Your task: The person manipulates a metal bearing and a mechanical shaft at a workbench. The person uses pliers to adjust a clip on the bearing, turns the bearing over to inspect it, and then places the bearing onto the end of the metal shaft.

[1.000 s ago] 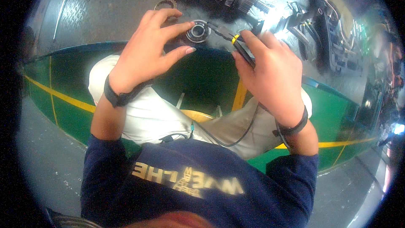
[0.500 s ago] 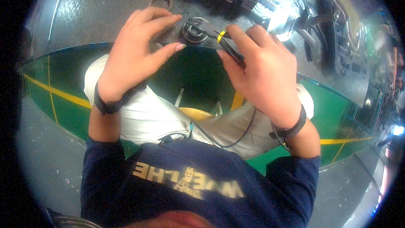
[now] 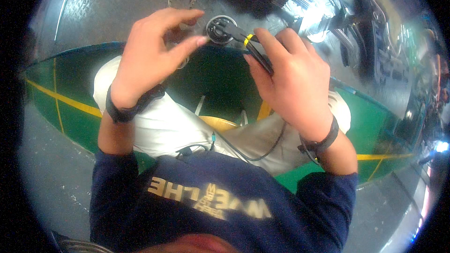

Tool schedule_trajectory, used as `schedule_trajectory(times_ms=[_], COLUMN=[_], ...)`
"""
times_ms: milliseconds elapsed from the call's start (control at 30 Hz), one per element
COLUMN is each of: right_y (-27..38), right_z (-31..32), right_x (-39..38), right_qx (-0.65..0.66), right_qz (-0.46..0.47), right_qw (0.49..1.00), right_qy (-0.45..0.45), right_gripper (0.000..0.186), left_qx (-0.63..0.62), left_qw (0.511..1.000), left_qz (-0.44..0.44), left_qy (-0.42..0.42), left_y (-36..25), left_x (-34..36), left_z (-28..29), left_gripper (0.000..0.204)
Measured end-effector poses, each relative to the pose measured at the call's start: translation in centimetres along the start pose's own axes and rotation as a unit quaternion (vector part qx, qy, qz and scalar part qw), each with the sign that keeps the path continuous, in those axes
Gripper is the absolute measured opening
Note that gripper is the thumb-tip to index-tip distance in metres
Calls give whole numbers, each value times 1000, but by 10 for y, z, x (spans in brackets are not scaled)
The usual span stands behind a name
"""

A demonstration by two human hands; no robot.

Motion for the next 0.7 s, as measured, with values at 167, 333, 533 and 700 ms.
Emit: schedule_trajectory(times_ms=[167,333,533,700], right_y=[-16,-25,-20,-26], right_z=[-8,-15,-2,7], right_x=[0,-3,-5,-8], right_qx=[80,112,106,129], right_qz=[-50,-55,-8,-22], right_qw=[996,992,993,990], right_qy=[11,2,-43,-53], right_gripper=[35,36,38,39], left_qx=[-189,-118,-28,-49], left_qw=[973,987,993,993], left_qz=[129,109,87,85], left_qy=[37,-5,-68,-67], left_y=[11,8,-4,2], left_x=[0,8,19,21], left_z=[-18,-32,-38,-38], left_gripper=[47,61,65,62])
Point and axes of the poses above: each hand's wrist, its own x-axis towards the middle knuckle, its own z-axis out of the back of the hand, y = z × x, the point moved 6 cm from there along x, towards the middle knuckle, and after that the axes turned 15 degrees about y, right-handed, at the moved point
